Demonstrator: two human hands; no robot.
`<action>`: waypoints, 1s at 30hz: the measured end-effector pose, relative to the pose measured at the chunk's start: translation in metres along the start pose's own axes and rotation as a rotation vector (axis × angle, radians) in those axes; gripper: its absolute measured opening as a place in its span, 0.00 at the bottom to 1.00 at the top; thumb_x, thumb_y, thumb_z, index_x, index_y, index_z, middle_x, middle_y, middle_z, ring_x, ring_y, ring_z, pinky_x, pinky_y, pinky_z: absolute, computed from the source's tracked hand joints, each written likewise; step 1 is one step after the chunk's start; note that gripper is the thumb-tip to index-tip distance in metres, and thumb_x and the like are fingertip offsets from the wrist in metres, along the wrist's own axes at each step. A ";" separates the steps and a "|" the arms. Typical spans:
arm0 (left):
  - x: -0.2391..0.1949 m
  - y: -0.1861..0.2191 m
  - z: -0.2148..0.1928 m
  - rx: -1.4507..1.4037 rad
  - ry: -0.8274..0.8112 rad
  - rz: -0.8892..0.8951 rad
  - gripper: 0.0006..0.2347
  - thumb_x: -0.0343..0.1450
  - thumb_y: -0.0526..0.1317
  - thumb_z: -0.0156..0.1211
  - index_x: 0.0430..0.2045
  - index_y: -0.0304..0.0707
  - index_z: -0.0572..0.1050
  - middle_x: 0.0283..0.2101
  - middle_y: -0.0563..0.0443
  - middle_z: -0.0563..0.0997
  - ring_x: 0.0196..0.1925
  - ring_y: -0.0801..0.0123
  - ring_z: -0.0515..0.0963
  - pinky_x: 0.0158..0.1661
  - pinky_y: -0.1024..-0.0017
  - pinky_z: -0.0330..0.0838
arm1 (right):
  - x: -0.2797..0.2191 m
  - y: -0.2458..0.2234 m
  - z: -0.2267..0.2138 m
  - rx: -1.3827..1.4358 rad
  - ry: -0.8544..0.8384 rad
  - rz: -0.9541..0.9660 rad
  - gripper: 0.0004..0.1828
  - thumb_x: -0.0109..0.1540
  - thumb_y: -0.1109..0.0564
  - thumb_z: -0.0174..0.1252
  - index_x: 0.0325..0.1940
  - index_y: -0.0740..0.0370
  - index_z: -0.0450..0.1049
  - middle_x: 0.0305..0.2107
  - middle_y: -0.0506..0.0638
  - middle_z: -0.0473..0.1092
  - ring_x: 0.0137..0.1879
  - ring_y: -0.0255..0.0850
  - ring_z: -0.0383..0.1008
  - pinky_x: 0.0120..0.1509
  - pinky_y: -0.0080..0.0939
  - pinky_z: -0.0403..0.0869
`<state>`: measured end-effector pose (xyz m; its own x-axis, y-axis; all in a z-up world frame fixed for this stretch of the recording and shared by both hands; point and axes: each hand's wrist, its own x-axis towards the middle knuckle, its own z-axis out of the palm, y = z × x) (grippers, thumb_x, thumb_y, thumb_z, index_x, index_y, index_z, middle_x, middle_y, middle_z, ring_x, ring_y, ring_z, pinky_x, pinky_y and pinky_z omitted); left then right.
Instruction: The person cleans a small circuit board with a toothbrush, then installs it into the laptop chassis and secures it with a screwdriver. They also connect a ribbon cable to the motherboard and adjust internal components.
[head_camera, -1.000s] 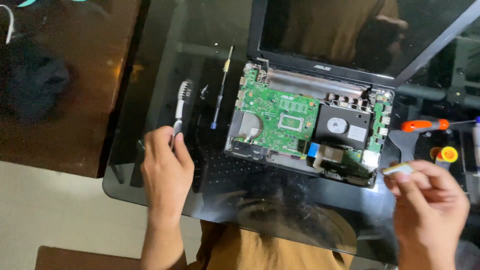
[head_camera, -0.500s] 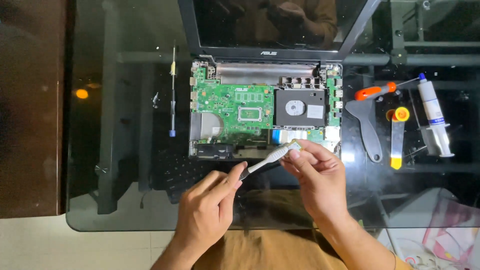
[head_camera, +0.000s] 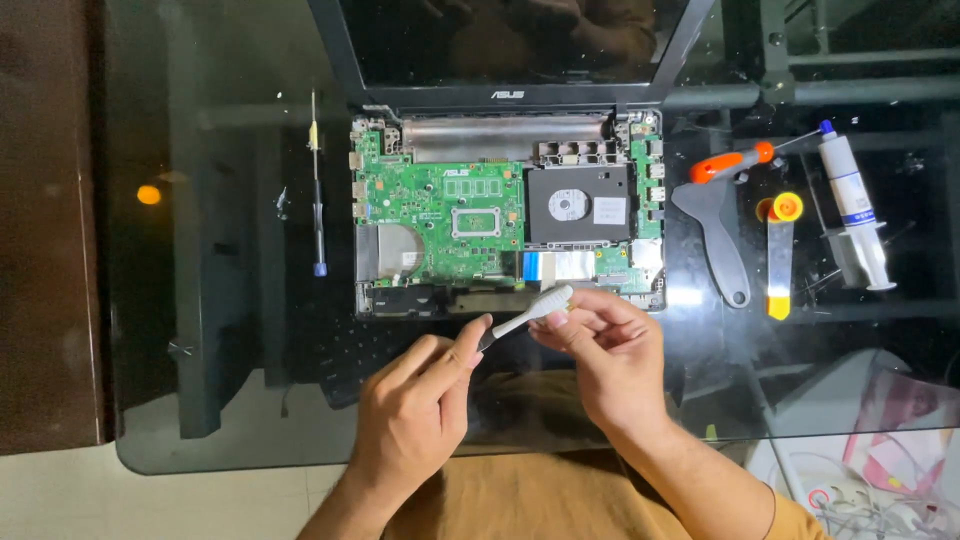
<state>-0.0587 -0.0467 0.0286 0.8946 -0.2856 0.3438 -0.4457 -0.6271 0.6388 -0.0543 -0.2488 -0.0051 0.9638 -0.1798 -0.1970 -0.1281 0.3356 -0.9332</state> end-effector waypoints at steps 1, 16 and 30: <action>-0.001 0.000 -0.001 0.001 -0.005 -0.009 0.13 0.74 0.28 0.58 0.53 0.37 0.79 0.31 0.55 0.80 0.31 0.70 0.84 0.29 0.73 0.75 | -0.001 0.001 -0.001 0.001 -0.001 0.011 0.08 0.62 0.64 0.64 0.45 0.68 0.79 0.32 0.59 0.81 0.38 0.42 0.84 0.48 0.46 0.87; 0.000 0.004 -0.005 -0.034 -0.051 -0.053 0.14 0.75 0.30 0.56 0.54 0.39 0.78 0.31 0.56 0.80 0.31 0.72 0.84 0.28 0.73 0.75 | -0.001 0.005 -0.001 0.109 0.054 0.029 0.12 0.62 0.64 0.64 0.50 0.66 0.80 0.35 0.57 0.81 0.41 0.42 0.83 0.51 0.44 0.85; 0.000 -0.001 -0.023 -0.031 -0.079 -0.067 0.13 0.73 0.30 0.58 0.51 0.35 0.80 0.29 0.55 0.79 0.24 0.74 0.76 0.24 0.77 0.70 | 0.003 0.005 -0.004 0.097 0.128 -0.006 0.14 0.62 0.64 0.64 0.52 0.67 0.78 0.37 0.58 0.81 0.40 0.44 0.84 0.48 0.46 0.86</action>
<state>-0.0583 -0.0292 0.0437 0.9218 -0.3008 0.2445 -0.3841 -0.6243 0.6802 -0.0528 -0.2518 -0.0121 0.9261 -0.2960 -0.2338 -0.0934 0.4205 -0.9025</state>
